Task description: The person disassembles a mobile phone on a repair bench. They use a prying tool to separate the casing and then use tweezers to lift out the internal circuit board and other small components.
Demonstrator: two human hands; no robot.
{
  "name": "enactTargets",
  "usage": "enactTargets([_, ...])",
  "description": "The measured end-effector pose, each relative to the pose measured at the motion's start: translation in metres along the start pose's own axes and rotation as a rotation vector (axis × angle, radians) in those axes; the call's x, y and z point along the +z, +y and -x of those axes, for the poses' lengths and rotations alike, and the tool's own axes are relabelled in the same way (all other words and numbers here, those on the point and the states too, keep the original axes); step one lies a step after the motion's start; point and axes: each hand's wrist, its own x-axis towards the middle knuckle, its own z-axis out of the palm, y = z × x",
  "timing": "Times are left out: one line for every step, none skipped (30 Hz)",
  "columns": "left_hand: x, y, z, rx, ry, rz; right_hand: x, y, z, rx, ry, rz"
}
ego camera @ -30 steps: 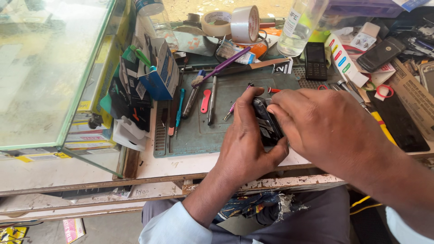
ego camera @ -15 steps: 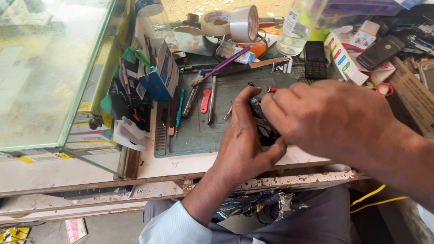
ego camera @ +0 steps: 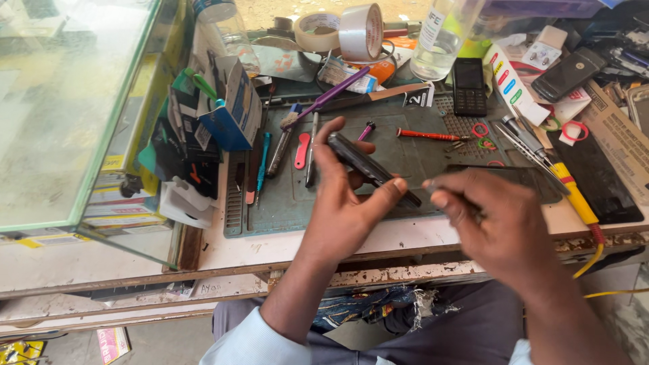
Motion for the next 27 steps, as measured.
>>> enactTargets([0.0,-0.001,0.0,0.003,0.001,0.003,0.002,0.001,0.006,-0.035,0.015,0.002])
enactTargets([0.0,-0.002,-0.001,0.005,0.004,0.004,0.006,0.001,0.011,-0.071,0.029,0.0])
enactTargets([0.0,-0.003,-0.001,0.006,0.005,0.004,0.008,0.001,0.014,-0.104,0.045,-0.002])
enactTargets([0.0,-0.003,-0.001,0.008,0.003,0.002,0.009,0.0,0.016,-0.098,0.045,-0.015])
enactTargets([0.0,-0.003,-0.001,0.011,0.002,0.001,0.01,-0.001,0.018,-0.093,0.047,-0.027])
enactTargets([0.001,-0.002,-0.001,0.016,0.001,-0.002,0.009,-0.002,0.018,-0.09,0.049,-0.041])
enactTargets([0.002,-0.002,-0.001,0.012,-0.001,-0.009,0.008,-0.003,0.018,-0.095,0.051,-0.035])
enactTargets([0.004,-0.001,-0.001,0.008,-0.001,-0.016,0.007,-0.004,0.017,-0.101,0.052,-0.031])
enactTargets([0.005,0.001,0.0,0.005,0.0,-0.024,0.005,-0.006,0.016,-0.108,0.051,-0.026])
enactTargets([0.006,0.002,0.002,0.032,-0.027,-0.059,0.004,-0.008,0.014,-0.089,0.056,-0.017])
enactTargets([0.007,0.004,0.004,0.059,-0.053,-0.093,0.002,-0.009,0.012,-0.07,0.058,-0.007])
enactTargets([0.008,0.006,0.006,0.085,-0.081,-0.127,0.001,-0.011,0.011,-0.05,0.061,0.004])
enactTargets([0.009,0.008,0.008,0.074,-0.088,-0.133,-0.001,-0.013,0.01,-0.065,0.062,-0.005])
enactTargets([0.01,0.01,0.009,0.063,-0.096,-0.138,-0.001,-0.014,0.009,-0.08,0.065,-0.013])
enactTargets([0.01,0.011,0.01,0.054,-0.105,-0.145,-0.001,-0.016,0.008,-0.095,0.068,-0.023])
enactTargets([0.01,0.012,0.011,0.099,-0.106,-0.178,-0.002,-0.018,0.008,-0.097,0.079,-0.023])
enactTargets([0.01,0.014,0.012,0.145,-0.105,-0.212,-0.002,-0.021,0.008,-0.101,0.089,-0.024])
enactTargets([0.009,0.015,0.014,0.191,-0.103,-0.246,-0.002,-0.023,0.007,-0.106,0.097,-0.025])
enactTargets([0.009,0.015,0.015,0.254,-0.088,-0.256,-0.002,-0.025,0.007,-0.115,0.1,-0.036])
enactTargets([0.009,0.016,0.016,0.316,-0.074,-0.265,-0.002,-0.027,0.007,-0.123,0.103,-0.046])
enactTargets([0.009,0.016,0.017,0.378,-0.062,-0.274,-0.003,-0.029,0.007,-0.13,0.106,-0.055])
enactTargets([0.009,0.016,0.017,0.368,-0.069,-0.298,-0.004,-0.031,0.006,-0.126,0.105,-0.056])
enactTargets([0.009,0.016,0.017,0.357,-0.077,-0.323,-0.004,-0.033,0.006,-0.121,0.105,-0.056])
enactTargets([0.009,0.016,0.017,0.346,-0.086,-0.346,-0.005,-0.034,0.006,-0.115,0.105,-0.055])
enactTargets([0.01,0.016,0.018,0.374,-0.073,-0.401,-0.006,-0.036,0.007,-0.108,0.107,-0.043])
enactTargets([0.01,0.016,0.018,0.403,-0.06,-0.457,-0.007,-0.036,0.007,-0.101,0.111,-0.032])
enactTargets([0.01,0.016,0.018,0.432,-0.046,-0.514,-0.007,-0.037,0.008,-0.095,0.114,-0.022])
